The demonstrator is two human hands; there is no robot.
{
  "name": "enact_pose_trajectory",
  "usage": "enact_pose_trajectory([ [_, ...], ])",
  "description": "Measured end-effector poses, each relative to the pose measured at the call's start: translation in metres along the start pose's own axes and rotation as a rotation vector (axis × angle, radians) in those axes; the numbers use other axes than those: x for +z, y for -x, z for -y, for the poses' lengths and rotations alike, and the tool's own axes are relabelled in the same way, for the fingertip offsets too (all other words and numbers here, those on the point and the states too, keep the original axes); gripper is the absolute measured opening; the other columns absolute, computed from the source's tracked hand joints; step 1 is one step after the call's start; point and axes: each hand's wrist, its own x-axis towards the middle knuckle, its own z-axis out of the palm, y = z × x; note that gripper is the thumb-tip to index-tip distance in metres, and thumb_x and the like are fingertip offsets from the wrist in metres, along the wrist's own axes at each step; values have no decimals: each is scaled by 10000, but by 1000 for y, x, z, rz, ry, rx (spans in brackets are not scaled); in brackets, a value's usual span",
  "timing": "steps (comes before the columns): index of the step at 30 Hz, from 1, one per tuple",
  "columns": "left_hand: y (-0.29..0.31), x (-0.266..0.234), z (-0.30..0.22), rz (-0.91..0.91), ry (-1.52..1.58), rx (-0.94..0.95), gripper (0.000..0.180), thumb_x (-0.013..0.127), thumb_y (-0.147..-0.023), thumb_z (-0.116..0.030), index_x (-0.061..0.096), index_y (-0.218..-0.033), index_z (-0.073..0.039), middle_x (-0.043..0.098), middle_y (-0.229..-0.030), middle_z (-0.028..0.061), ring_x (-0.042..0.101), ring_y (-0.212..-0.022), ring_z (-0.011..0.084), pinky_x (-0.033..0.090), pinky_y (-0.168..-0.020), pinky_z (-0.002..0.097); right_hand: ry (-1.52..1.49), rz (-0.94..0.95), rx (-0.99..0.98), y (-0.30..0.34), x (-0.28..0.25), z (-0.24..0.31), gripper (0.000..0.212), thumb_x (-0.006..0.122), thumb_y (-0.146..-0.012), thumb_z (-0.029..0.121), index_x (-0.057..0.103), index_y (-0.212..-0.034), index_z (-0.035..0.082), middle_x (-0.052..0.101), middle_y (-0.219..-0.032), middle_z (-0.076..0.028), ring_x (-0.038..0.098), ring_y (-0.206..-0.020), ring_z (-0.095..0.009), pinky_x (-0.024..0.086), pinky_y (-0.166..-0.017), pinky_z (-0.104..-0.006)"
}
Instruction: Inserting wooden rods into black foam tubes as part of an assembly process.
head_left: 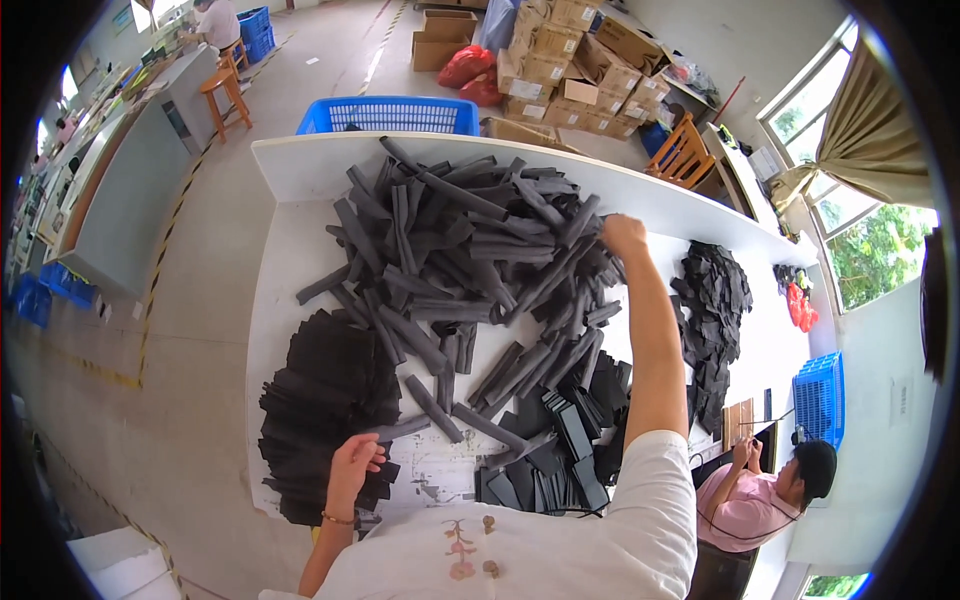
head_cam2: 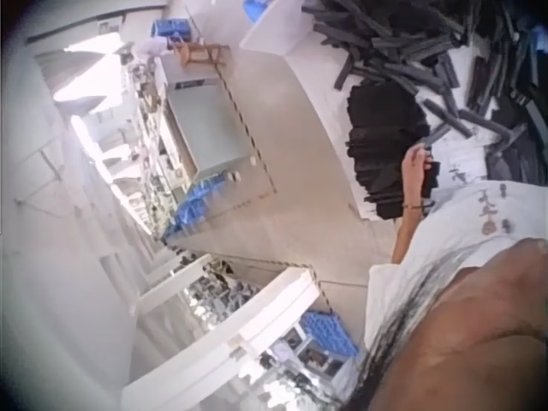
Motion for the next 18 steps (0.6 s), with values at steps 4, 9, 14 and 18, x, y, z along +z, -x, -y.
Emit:
enact_pose_trajectory([
  [4,-7,-1,1,-46,14,-30,224,522,-948,-136,596,-1112,-2,662,-893,105,641,-737,149,521,-631,244,136,-38,-71,-24,-30,4,169,586,-800,160,716,-847,62,693,-893,-158,680,-856,-313,547,-718,-400],
  [9,-14,5,3,-33,6,-46,224,522,-946,-130,596,-1111,1,661,-894,105,639,-742,145,522,-639,242,211,-92,-23,-30,-35,18,157,582,-807,107,730,-859,104,704,-911,-113,690,-851,-254,553,-701,-360],
  [14,-20,9,-1,-15,35,-42,224,532,-937,-123,599,-1108,6,658,-882,88,630,-735,124,508,-625,224,235,-75,21,-28,-2,16,170,569,-819,121,732,-864,108,702,-943,-116,685,-890,-255,552,-713,-360],
  [18,-18,4,3,29,2,-37,231,546,-939,-147,598,-1117,-9,657,-887,71,623,-740,105,501,-619,215,187,6,-22,-22,-15,-3,177,583,-790,96,714,-903,53,691,-949,-163,684,-880,-301,559,-716,-414],
])
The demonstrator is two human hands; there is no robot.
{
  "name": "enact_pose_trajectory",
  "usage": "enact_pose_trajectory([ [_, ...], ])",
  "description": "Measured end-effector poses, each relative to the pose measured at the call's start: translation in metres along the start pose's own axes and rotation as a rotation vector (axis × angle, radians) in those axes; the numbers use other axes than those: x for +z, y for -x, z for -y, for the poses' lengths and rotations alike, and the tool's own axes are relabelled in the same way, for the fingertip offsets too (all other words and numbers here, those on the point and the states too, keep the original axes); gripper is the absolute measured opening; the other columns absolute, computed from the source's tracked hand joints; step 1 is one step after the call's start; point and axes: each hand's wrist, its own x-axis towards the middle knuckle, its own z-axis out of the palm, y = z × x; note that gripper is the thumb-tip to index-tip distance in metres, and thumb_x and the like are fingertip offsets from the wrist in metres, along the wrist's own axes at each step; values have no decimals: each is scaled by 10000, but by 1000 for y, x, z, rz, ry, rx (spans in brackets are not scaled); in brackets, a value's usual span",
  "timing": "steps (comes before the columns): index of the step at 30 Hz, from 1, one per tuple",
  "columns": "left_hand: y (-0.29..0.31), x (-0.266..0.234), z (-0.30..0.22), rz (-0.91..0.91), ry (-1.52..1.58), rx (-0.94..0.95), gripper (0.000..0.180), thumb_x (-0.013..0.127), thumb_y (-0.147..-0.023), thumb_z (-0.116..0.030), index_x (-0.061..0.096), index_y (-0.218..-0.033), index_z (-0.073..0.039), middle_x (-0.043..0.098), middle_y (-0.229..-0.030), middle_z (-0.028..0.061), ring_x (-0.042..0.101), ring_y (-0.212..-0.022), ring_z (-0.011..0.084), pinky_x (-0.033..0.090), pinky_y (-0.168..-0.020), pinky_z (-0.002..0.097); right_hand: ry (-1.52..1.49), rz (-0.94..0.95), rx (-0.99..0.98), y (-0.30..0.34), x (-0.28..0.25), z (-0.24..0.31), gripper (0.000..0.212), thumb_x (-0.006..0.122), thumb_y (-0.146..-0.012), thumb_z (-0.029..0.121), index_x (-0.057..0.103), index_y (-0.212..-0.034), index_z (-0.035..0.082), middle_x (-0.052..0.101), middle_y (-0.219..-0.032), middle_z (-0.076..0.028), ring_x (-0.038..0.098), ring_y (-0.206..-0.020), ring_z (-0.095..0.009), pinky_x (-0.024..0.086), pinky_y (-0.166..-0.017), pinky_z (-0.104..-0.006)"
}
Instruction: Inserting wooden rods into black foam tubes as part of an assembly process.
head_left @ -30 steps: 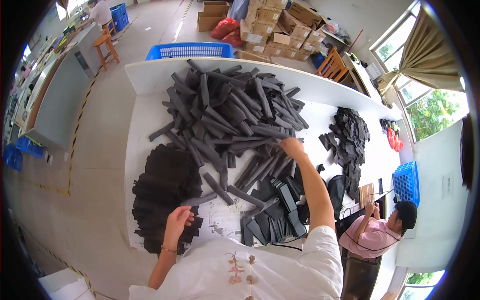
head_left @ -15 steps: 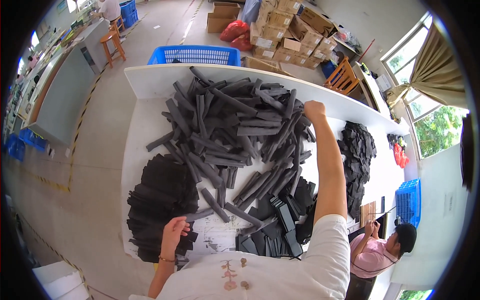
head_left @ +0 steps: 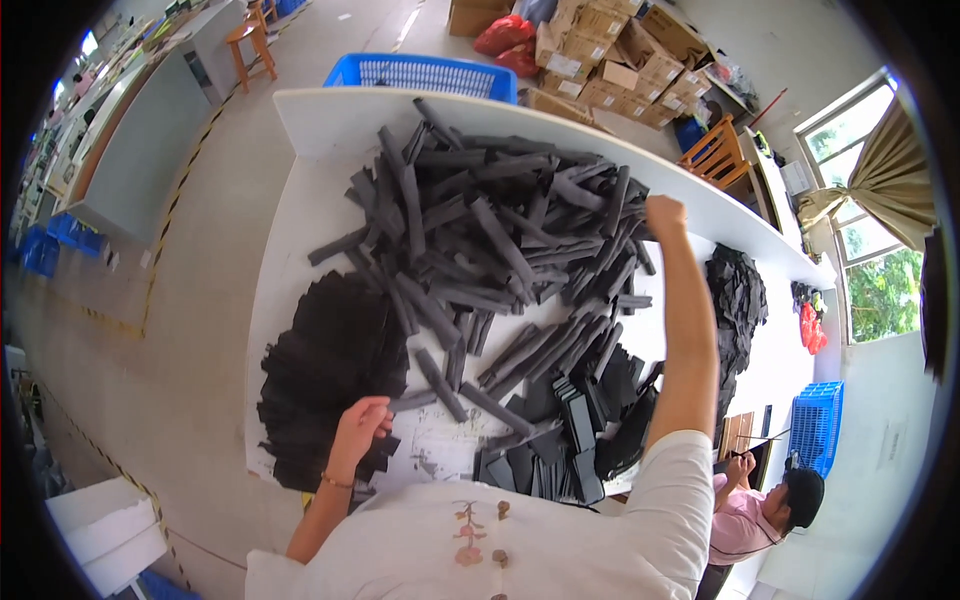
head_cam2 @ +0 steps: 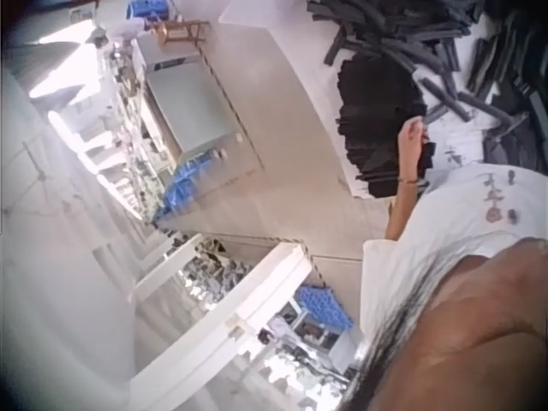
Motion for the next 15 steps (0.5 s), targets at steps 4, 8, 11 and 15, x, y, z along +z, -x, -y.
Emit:
enact_pose_trajectory([
  [4,5,-3,-11,18,-31,45,243,531,-954,-179,592,-1127,-20,652,-900,50,612,-756,89,494,-643,208,56,-25,-35,18,-50,-27,155,574,-772,47,698,-862,26,676,-940,-207,673,-899,-325,539,-746,-448],
  [8,16,-12,-14,20,-48,96,232,531,-946,-150,595,-1133,-30,657,-895,50,615,-766,89,487,-650,209,80,-98,96,68,-116,-45,146,573,-787,65,680,-882,39,673,-966,-172,657,-907,-341,526,-756,-459],
  [11,24,-34,-13,-21,-47,129,231,542,-936,-134,597,-1132,-25,659,-893,50,615,-767,90,485,-648,209,-4,-59,65,122,-173,-10,150,634,-813,148,684,-934,75,674,-957,-143,650,-893,-306,500,-761,-424],
  [15,36,-70,-29,-201,-66,246,215,580,-907,-109,619,-1100,-24,661,-855,38,612,-754,77,483,-641,206,-482,-107,-115,204,-169,76,271,458,-947,276,639,-1098,143,663,-980,-137,621,-943,-332,478,-782,-429],
])
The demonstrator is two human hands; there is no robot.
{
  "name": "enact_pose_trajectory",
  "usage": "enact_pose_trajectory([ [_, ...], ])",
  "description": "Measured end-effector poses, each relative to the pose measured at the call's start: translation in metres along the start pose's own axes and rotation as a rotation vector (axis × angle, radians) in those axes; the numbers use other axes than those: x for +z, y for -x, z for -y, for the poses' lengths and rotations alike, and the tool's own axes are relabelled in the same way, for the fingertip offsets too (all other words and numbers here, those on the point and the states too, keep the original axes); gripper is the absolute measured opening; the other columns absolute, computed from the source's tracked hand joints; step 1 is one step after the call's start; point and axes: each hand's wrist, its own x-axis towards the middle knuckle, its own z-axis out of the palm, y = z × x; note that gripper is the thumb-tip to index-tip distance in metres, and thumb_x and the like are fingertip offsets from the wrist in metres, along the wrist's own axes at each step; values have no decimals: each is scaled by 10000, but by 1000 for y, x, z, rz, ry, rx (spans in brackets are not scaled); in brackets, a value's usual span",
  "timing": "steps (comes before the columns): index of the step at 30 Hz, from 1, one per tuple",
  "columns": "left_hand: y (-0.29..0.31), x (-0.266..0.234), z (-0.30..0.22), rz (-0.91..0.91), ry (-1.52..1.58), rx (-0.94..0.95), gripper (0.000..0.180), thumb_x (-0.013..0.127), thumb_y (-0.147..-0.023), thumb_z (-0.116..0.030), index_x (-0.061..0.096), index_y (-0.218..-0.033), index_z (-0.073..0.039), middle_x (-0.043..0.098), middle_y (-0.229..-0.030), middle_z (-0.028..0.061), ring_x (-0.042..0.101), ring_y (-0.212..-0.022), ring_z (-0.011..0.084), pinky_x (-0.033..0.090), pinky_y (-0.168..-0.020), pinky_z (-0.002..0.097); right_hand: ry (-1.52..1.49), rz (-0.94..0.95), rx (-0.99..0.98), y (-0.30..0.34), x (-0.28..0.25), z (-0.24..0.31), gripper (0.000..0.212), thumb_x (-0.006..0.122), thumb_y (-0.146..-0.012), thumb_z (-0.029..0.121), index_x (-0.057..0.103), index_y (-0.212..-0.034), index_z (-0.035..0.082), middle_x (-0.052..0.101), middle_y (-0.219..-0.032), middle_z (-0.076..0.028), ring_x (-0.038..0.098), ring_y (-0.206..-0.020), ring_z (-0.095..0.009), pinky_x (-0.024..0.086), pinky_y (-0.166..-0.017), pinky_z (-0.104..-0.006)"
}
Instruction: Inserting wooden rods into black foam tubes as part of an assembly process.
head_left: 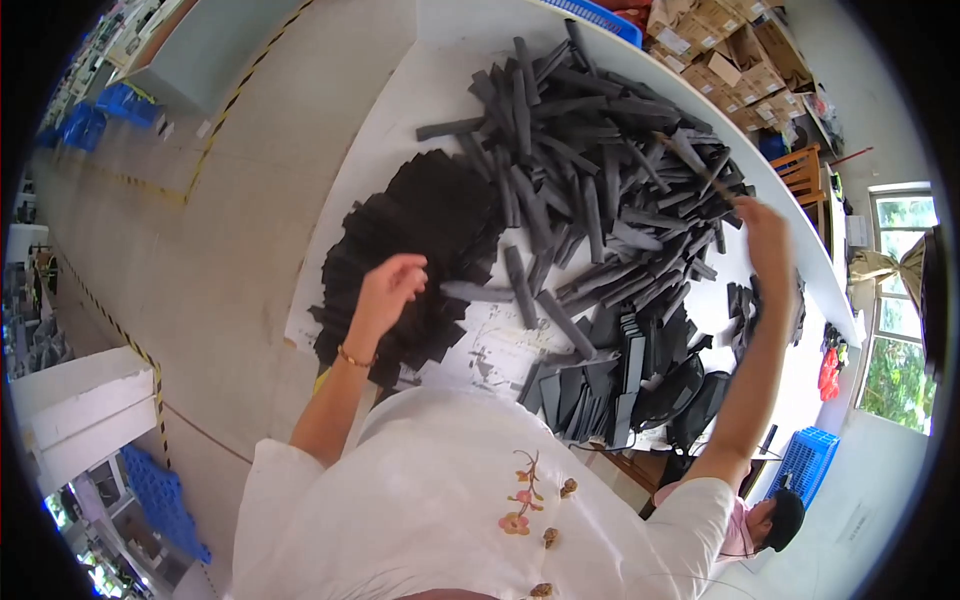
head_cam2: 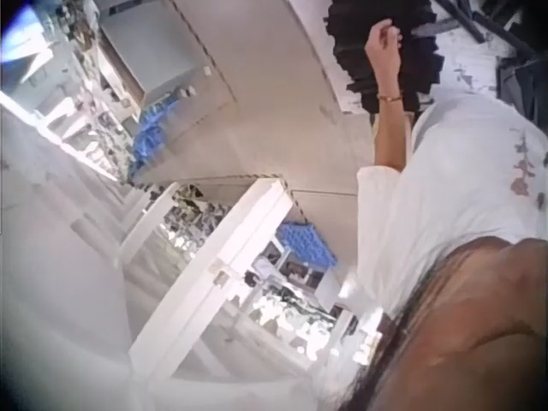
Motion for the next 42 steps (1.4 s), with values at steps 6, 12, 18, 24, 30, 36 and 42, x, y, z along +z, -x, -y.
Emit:
enact_pose_trajectory([
  [6,-28,-61,-6,-109,-402,332,172,664,-813,-33,650,-984,-29,664,-846,66,640,-730,147,508,-666,244,-926,213,-84,117,188,122,282,587,-899,136,609,-1157,24,627,-752,-112,526,-690,-93,445,-629,-271],
  [12,-4,-82,0,53,-733,281,231,734,-725,-98,637,-928,-51,614,-896,57,592,-877,213,493,-780,319,-1058,315,67,211,246,172,330,653,-865,145,597,-1154,-4,570,-722,-38,479,-677,-81,420,-612,-243],
  [18,30,-47,49,-136,-945,556,517,845,-562,-191,490,-922,-85,468,-963,108,488,-919,315,426,-771,398,-1050,402,29,233,229,194,320,682,-839,147,620,-1128,25,561,-673,-41,460,-619,-89,406,-574,-254],
  [24,26,-54,77,-219,-805,577,272,774,-678,-127,595,-875,-70,553,-911,72,540,-875,274,449,-754,384,-1037,438,14,235,218,197,306,672,-845,130,611,-1121,13,567,-708,-19,462,-644,-79,396,-586,-237],
  [30,22,-77,23,-16,-328,280,172,749,-723,-38,624,-833,4,640,-856,62,626,-765,158,513,-702,269,-895,223,-222,224,178,192,216,633,-849,95,660,-1063,79,638,-814,-122,591,-650,-295,468,-606,-324],
  [36,14,-86,-21,138,-273,155,174,743,-727,-22,625,-846,24,678,-841,74,647,-744,136,516,-703,255,-696,55,-448,200,128,187,225,646,-806,23,682,-1021,82,549,-670,-98,516,-552,-254,421,-532,-309],
  [42,18,-73,-47,242,-511,312,144,713,-746,-78,651,-855,-7,675,-799,100,653,-731,207,506,-673,292,-386,-86,-581,192,115,189,195,646,-802,84,678,-982,150,570,-695,-47,557,-552,-229,458,-491,-344],
])
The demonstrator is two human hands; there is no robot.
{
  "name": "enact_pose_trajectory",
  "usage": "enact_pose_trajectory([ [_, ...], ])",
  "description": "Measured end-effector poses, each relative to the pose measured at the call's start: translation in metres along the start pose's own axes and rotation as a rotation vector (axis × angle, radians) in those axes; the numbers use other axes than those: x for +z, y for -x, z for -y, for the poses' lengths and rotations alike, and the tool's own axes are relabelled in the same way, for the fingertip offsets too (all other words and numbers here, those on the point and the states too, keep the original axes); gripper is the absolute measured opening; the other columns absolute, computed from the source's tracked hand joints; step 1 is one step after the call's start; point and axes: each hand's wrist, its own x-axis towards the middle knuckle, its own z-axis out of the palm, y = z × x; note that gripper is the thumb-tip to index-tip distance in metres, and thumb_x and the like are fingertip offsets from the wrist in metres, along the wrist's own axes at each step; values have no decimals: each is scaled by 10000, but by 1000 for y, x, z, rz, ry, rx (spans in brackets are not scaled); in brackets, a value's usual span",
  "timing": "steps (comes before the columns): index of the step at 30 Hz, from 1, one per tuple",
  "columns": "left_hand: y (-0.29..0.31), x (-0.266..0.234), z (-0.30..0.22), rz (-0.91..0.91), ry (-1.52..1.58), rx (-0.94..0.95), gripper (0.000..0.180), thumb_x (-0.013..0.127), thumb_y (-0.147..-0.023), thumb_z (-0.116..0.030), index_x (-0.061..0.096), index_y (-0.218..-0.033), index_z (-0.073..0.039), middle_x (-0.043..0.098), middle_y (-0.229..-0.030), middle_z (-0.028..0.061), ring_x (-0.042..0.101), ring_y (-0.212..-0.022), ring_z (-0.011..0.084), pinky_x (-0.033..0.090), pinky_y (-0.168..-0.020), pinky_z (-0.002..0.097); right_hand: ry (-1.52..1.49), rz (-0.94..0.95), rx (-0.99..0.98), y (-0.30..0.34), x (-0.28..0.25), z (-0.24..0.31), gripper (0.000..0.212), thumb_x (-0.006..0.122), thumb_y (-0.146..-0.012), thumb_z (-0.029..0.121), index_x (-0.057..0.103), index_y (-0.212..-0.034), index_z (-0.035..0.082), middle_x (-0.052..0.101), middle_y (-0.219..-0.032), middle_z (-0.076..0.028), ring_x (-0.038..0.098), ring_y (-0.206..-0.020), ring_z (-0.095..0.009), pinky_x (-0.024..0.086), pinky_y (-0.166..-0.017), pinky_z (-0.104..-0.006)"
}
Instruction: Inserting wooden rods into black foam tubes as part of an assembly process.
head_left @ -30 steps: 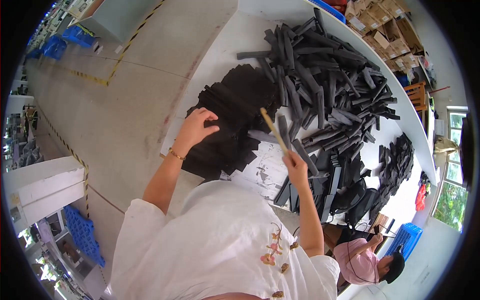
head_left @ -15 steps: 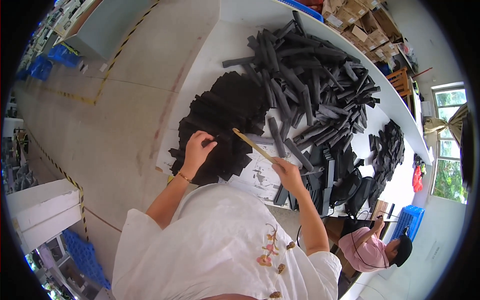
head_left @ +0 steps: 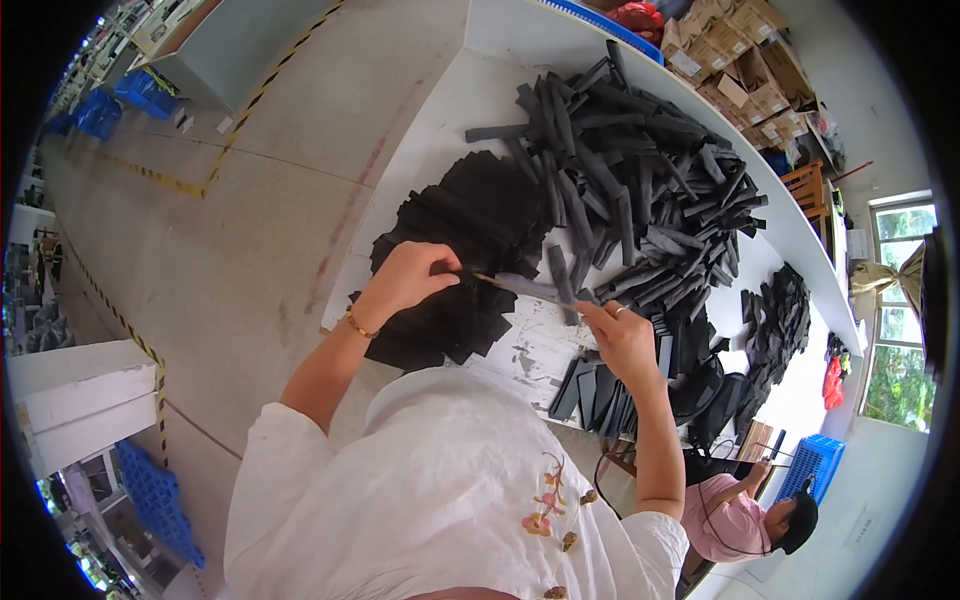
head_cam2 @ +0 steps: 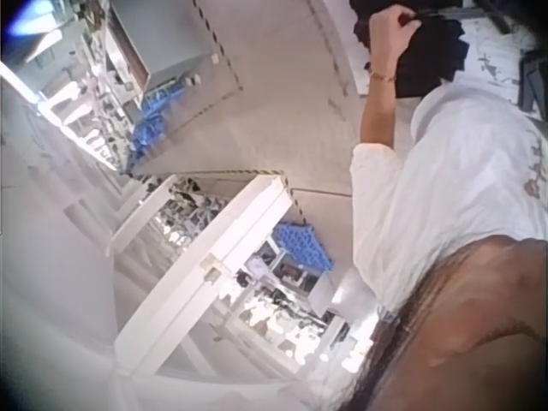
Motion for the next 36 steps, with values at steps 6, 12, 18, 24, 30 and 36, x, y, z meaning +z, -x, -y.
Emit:
enact_pose_trajectory([
  [6,-14,30,-9,72,-182,317,122,683,-754,-161,681,-818,-58,659,-794,108,625,-825,282,475,-757,371,-75,59,7,-19,46,32,251,648,-816,108,630,-1066,113,614,-773,-100,606,-623,-275,476,-524,-384],
  [12,0,35,-34,-952,-14,396,379,709,-799,-239,583,-1100,-46,593,-1101,132,480,-1191,267,329,-1020,476,-1011,102,438,-12,104,53,247,583,-895,80,604,-1135,26,610,-736,-22,563,-642,-119,444,-586,-274],
  [18,-3,91,41,-158,1602,-191,360,704,-835,-211,597,-1131,-37,665,-938,116,637,-940,299,506,-893,448,-1102,138,503,-14,136,78,209,568,-910,91,616,-1095,6,586,-715,-15,520,-659,-82,427,-599,-240],
  [24,-6,99,17,-305,1660,-402,298,690,-856,-204,628,-1074,-10,668,-869,120,664,-789,271,552,-771,400,-871,-129,599,-5,142,96,171,561,-894,66,615,-1033,-18,606,-700,-89,551,-636,-138,452,-601,-278],
  [30,-19,92,14,-399,1562,-424,264,695,-850,-182,639,-1034,-1,659,-830,118,642,-688,233,556,-677,372,-854,71,687,23,137,94,188,542,-926,140,636,-970,-17,517,-591,-27,460,-550,-94,374,-513,-263],
  [36,-29,92,11,-432,1441,-505,230,684,-863,-190,641,-980,4,623,-720,62,549,-548,116,482,-524,263,-915,116,691,55,123,92,182,553,-930,169,651,-946,15,525,-541,-74,487,-492,-139,398,-485,-308],
])
